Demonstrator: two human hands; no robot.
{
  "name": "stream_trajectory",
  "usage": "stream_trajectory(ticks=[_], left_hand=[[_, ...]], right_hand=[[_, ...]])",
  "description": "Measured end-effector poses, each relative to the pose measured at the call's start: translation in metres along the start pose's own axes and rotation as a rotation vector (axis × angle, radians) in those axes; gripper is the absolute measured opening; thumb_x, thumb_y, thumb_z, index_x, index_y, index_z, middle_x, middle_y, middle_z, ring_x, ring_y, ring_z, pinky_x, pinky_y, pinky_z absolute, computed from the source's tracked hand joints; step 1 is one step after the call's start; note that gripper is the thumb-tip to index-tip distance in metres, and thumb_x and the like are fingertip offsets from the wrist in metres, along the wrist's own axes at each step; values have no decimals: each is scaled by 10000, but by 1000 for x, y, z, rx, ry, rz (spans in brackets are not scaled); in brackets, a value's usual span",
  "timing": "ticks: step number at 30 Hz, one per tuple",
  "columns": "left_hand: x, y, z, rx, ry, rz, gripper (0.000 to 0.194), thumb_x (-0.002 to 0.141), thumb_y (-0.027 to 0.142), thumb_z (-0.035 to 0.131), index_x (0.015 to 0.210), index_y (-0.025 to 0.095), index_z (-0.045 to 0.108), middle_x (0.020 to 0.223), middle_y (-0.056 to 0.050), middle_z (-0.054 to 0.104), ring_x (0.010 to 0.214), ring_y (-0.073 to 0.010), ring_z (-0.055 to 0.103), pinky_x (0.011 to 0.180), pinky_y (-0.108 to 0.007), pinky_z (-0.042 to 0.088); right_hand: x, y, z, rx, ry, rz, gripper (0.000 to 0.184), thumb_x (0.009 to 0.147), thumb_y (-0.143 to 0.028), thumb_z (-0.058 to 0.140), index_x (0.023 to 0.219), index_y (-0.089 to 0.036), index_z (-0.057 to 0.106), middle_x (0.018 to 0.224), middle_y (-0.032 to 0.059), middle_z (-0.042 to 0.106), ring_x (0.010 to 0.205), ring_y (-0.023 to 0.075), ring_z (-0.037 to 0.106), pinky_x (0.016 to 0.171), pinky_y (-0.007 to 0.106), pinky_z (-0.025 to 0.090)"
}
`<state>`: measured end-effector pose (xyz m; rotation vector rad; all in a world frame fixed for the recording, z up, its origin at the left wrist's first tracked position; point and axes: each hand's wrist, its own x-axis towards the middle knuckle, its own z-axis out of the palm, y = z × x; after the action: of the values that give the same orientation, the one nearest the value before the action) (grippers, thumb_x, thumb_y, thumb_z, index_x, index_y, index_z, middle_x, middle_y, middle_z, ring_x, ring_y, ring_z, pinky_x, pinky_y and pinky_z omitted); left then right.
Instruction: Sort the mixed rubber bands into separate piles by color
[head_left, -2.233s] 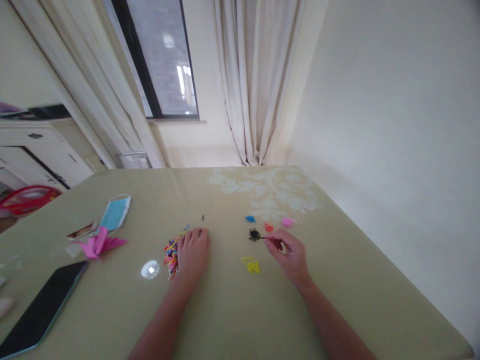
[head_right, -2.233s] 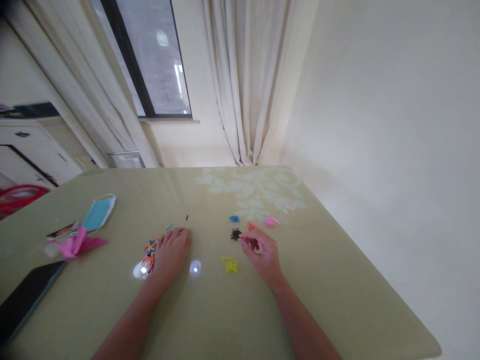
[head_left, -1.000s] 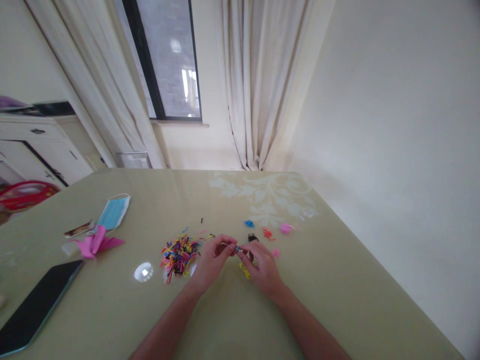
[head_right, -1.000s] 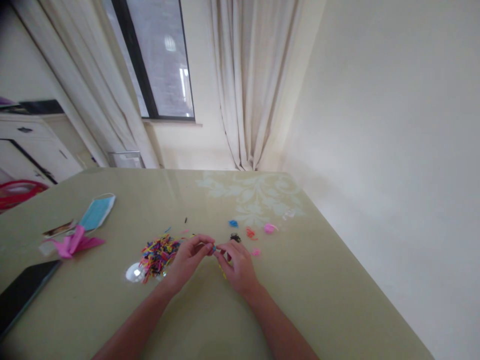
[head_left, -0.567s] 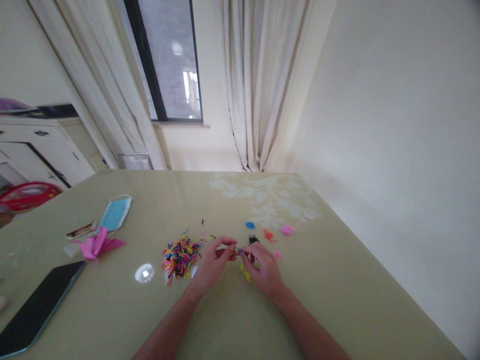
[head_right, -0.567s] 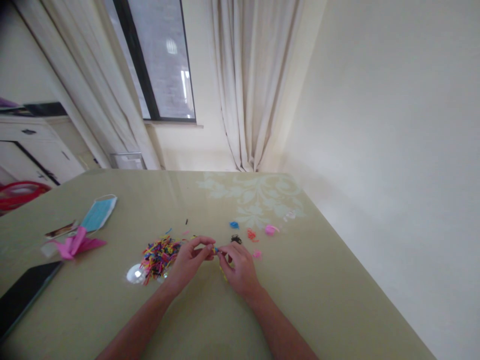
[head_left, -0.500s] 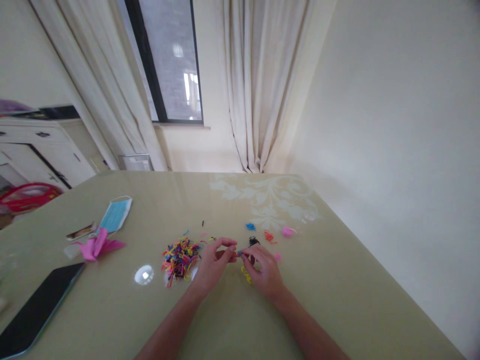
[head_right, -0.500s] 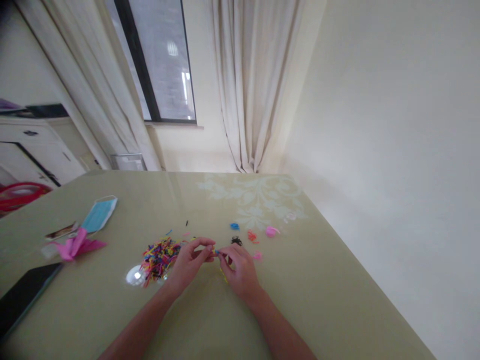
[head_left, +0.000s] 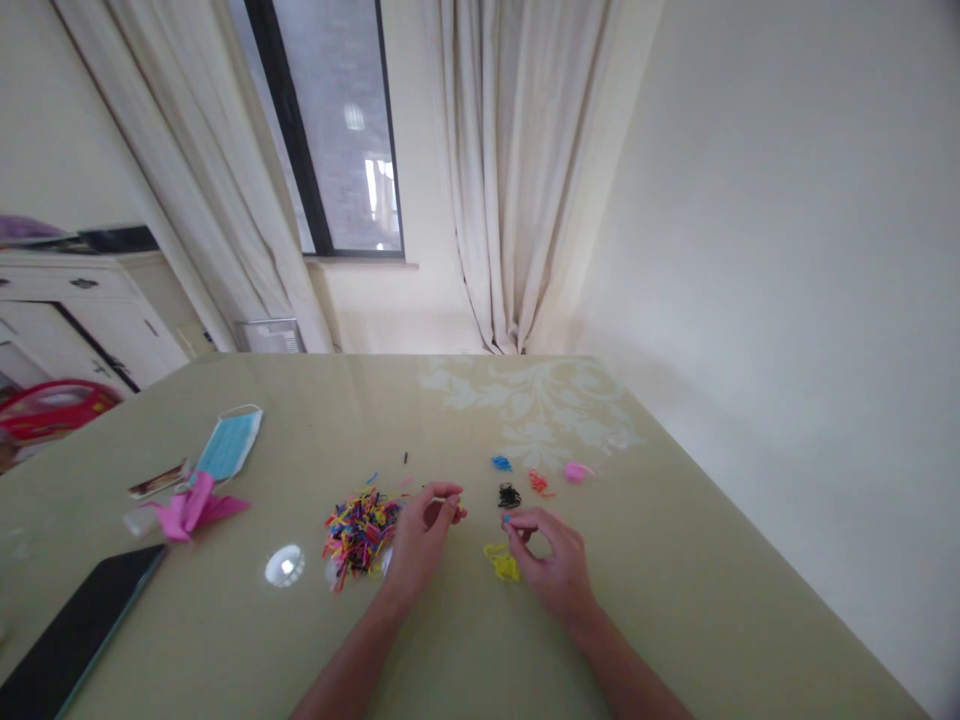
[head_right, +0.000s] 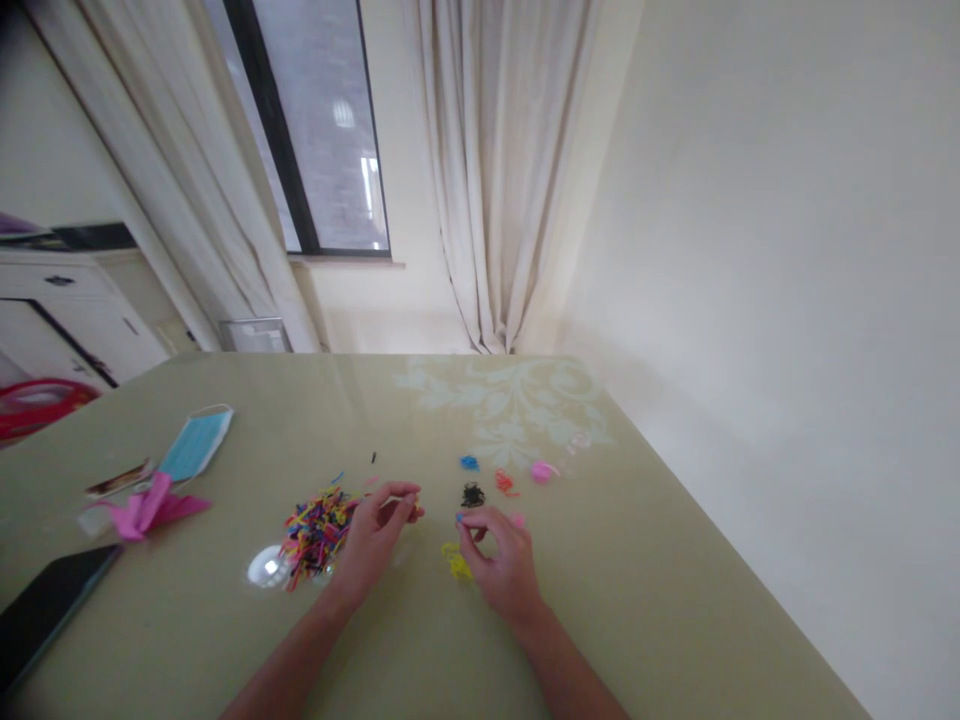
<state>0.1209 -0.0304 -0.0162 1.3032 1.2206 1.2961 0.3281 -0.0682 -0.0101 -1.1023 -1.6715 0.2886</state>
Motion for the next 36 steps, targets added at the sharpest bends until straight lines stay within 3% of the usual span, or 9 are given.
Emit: stream_trajectory(ticks=[7,13,16,21,25,27,31,36], left_hand=[[0,0,4,2,22,24,411,879,564,696,1016,178,728,799,-60,784,778,-228,788,746,-349,632],[7,-5,1,6,65,68,398,857,534,713,994,161,745,848,-77,788,779,-217,774,750,-354,638],[9,-10,0,3,68,68,403,841,516,719,1010,151,756,878,-89,797,782,-214,768,768,-359,640],[10,-11,1,51,40,78,357,850,463,707,1022,156,766,865,-93,804,799,-221,766,782,-359,629],[12,-10,-2,18,22,61,330,835,450,714,993,165,766,852,-82,807,790,-214,767,769,-342,624],[14,-10,-3,-5,13,57,313,813,438,731,965,167,769,859,-78,809,787,-207,762,769,-335,621],[17,-12,-4,-37,-2,47,295,780,419,761,935,168,774,871,-78,815,793,-205,760,772,-329,617],[17,-12,-2,-22,-4,63,249,773,393,768,892,175,787,852,-73,815,790,-208,760,760,-321,611]], right_hand=[[6,-1,-3,29,42,-70,138,949,-169,653,981,-230,772,866,62,799,682,177,719,674,302,607],[9,7,-2,45,77,-144,201,989,-176,642,1062,-250,814,988,73,823,897,206,786,826,318,642],[8,9,-1,53,93,-152,176,975,-184,683,1070,-255,812,974,55,827,836,185,785,794,284,644],[10,15,-4,32,105,-51,112,963,-272,717,1020,-255,812,921,42,825,735,180,760,738,292,641],[38,36,-4,-35,5,114,165,966,-347,687,1010,-232,797,931,74,821,768,216,763,744,350,634],[60,52,0,-130,-113,230,169,976,-317,642,979,-237,791,946,89,824,817,232,776,767,369,625],[97,81,15,-226,-147,290,97,902,-231,711,844,-250,786,879,116,819,800,259,766,768,398,584],[111,92,29,-280,-189,312,126,830,-151,744,748,-244,771,782,97,805,754,257,751,746,378,551]])
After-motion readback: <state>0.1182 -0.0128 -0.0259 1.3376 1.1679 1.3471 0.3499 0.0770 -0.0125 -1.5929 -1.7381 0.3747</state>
